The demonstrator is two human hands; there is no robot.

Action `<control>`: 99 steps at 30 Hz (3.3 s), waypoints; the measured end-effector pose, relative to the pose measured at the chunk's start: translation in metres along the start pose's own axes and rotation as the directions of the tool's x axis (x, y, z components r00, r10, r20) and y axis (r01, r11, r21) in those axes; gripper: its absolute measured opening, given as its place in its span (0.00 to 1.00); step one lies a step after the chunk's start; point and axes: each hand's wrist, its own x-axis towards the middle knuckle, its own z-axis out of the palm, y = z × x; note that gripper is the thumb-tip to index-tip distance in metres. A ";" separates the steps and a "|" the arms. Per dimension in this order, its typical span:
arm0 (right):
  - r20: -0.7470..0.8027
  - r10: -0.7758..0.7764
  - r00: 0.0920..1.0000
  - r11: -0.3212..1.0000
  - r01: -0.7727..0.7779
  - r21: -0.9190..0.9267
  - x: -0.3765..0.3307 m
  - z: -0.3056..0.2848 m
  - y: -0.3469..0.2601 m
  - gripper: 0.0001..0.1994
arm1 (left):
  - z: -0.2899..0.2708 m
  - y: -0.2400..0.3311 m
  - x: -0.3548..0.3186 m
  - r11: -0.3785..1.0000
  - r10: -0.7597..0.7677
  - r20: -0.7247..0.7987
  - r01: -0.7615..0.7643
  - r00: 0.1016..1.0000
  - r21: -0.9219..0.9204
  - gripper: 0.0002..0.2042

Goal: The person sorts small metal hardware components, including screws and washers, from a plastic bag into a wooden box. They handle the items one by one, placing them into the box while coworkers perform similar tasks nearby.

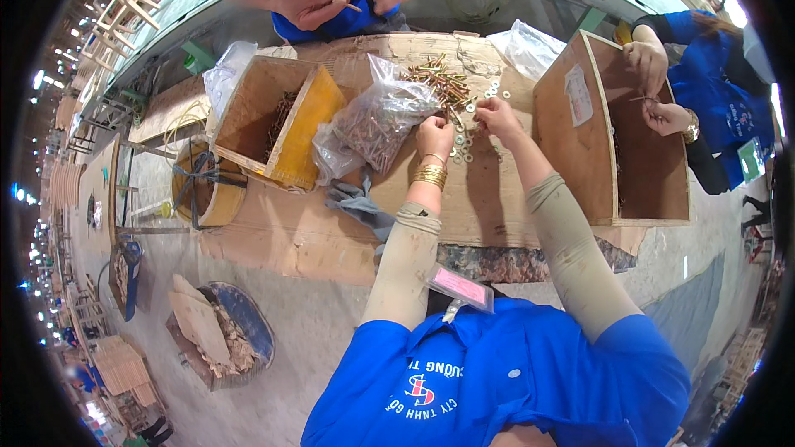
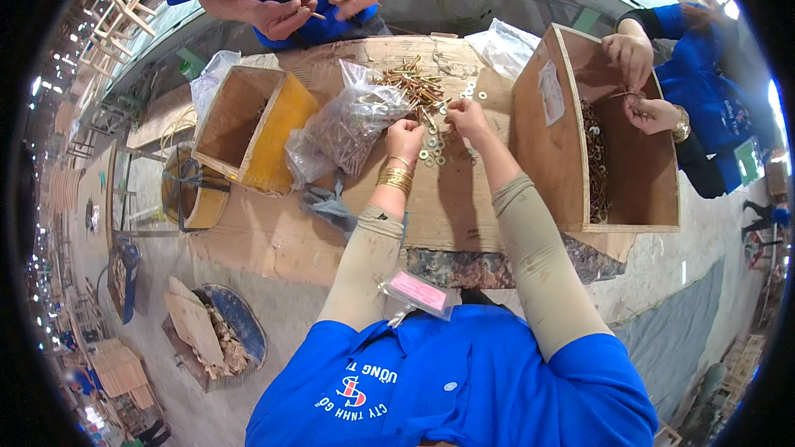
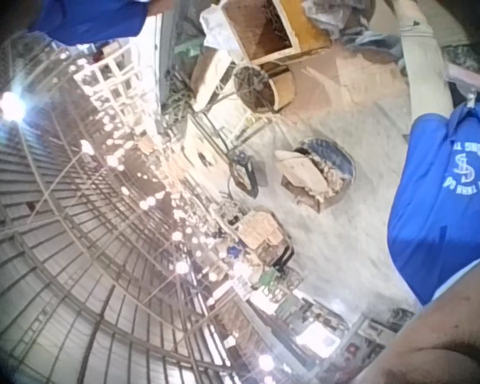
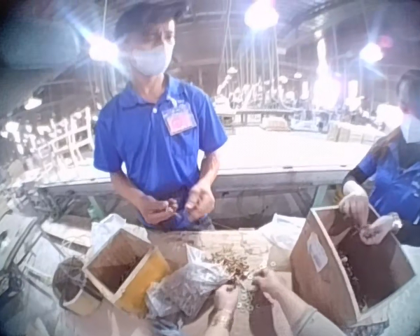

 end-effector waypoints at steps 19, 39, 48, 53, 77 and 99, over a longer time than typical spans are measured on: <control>0.296 0.199 0.934 0.765 -0.337 0.549 -0.065 -0.008 -0.036 0.04 | -0.040 0.031 -0.040 0.887 0.078 0.513 0.176 0.855 -0.428 0.04; 0.277 -0.102 0.955 0.850 -0.062 0.523 -0.282 -0.104 -0.085 0.06 | -0.095 0.155 -0.118 0.866 0.160 0.881 0.365 0.446 -0.342 0.10; -0.366 -0.348 0.863 0.819 0.470 0.330 -0.330 -0.210 -0.127 0.06 | -0.009 0.270 -0.192 0.898 0.344 0.924 0.228 0.169 -0.376 0.09; -0.516 -0.284 0.808 0.854 0.458 0.248 -0.330 -0.247 -0.117 0.06 | 0.044 0.275 -0.202 0.902 0.331 0.942 0.276 0.056 -0.333 0.06; -0.310 -0.492 0.814 0.840 0.351 -0.413 -0.266 -0.276 -0.096 0.09 | 0.086 0.276 -0.197 0.913 0.287 0.895 0.186 0.341 -0.364 0.05; -0.129 -0.082 0.988 0.730 0.148 0.667 -0.241 -0.296 -0.065 0.07 | 0.090 0.274 -0.182 0.968 0.152 0.925 0.135 0.348 -0.210 0.08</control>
